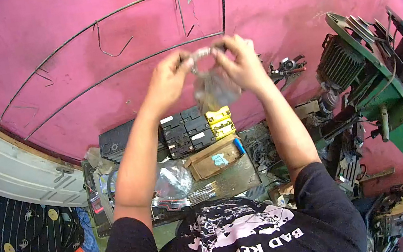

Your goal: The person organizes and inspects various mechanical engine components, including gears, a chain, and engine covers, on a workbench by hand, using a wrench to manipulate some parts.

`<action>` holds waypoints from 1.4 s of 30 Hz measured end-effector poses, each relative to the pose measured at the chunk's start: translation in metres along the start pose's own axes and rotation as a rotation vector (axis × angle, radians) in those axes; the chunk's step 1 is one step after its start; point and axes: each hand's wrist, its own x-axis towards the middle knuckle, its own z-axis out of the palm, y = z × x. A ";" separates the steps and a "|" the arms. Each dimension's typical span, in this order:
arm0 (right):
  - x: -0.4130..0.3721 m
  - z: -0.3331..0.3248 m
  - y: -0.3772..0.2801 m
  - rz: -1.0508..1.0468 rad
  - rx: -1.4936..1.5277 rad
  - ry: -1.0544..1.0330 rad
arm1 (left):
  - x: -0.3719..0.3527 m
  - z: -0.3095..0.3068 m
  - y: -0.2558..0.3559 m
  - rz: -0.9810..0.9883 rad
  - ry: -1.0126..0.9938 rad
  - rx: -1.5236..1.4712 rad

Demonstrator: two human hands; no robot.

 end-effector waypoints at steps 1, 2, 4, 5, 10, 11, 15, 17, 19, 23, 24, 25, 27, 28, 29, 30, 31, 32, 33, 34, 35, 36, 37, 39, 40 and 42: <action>0.016 0.001 0.003 0.032 0.052 0.057 | 0.018 -0.001 0.008 -0.017 0.050 0.026; 0.031 0.000 0.004 0.101 0.059 0.092 | 0.035 -0.004 0.014 0.011 0.096 0.083; 0.063 0.010 0.022 0.085 0.033 0.162 | 0.066 0.001 0.016 0.024 0.170 0.175; 0.076 0.015 0.031 0.071 0.001 0.235 | 0.078 0.004 0.014 0.040 0.239 0.262; 0.095 0.064 0.068 0.190 -0.044 0.056 | 0.096 0.015 -0.051 -0.059 0.424 0.460; 0.093 0.074 0.073 0.164 -0.162 0.038 | 0.098 0.015 -0.067 -0.056 0.487 0.545; 0.062 0.096 0.078 0.126 -0.243 0.054 | 0.078 0.017 -0.103 -0.089 0.398 0.509; 0.048 0.111 0.086 0.097 -0.245 0.065 | 0.071 0.022 -0.113 -0.099 0.378 0.500; 0.039 0.119 0.084 0.068 -0.250 0.072 | 0.065 0.027 -0.116 -0.025 0.364 0.554; 0.025 0.135 0.083 0.095 -0.214 0.141 | 0.051 0.032 -0.120 0.016 0.384 0.546; 0.019 0.138 0.083 0.104 -0.260 0.171 | 0.041 0.033 -0.122 -0.004 0.378 0.641; 0.010 0.140 0.082 0.116 -0.306 0.195 | 0.026 0.034 -0.125 -0.019 0.376 0.638; -0.007 0.143 0.078 0.165 -0.346 0.155 | -0.001 0.033 -0.125 0.054 0.280 0.587; -0.019 0.146 0.076 0.216 -0.344 0.180 | -0.022 0.036 -0.128 0.033 0.261 0.609; -0.032 0.150 0.075 0.267 -0.342 0.204 | -0.044 0.038 -0.131 0.039 0.235 0.601; -0.050 0.159 0.081 0.239 -0.205 0.289 | -0.070 0.039 -0.125 0.058 0.199 0.576; -0.068 0.154 0.069 0.192 -0.101 0.359 | -0.098 0.037 -0.117 0.027 0.138 0.531; -0.094 0.153 0.063 0.219 -0.149 0.343 | -0.130 0.035 -0.116 0.028 0.105 0.507; -0.124 0.154 0.053 0.227 -0.174 0.326 | -0.167 0.031 -0.124 0.012 0.057 0.473; -0.156 0.158 0.037 0.266 -0.219 0.321 | -0.205 0.027 -0.127 -0.054 0.035 0.435; -0.202 0.171 0.034 0.350 -0.287 0.220 | -0.243 0.020 -0.129 -0.106 0.016 0.414; -0.245 0.177 0.020 0.370 -0.282 0.082 | -0.293 0.016 -0.147 -0.210 0.026 0.490; -0.281 0.183 -0.005 0.445 -0.232 -0.052 | -0.336 0.010 -0.150 -0.347 0.030 0.444; -0.372 0.202 -0.037 0.451 -0.151 -0.293 | -0.409 -0.008 -0.147 -0.488 0.096 0.488; -0.386 0.205 -0.054 0.532 0.095 -0.417 | -0.443 -0.020 -0.147 -0.530 0.110 0.547; -0.390 0.217 -0.074 0.800 0.554 -0.623 | -0.489 -0.046 -0.139 -0.679 0.162 0.485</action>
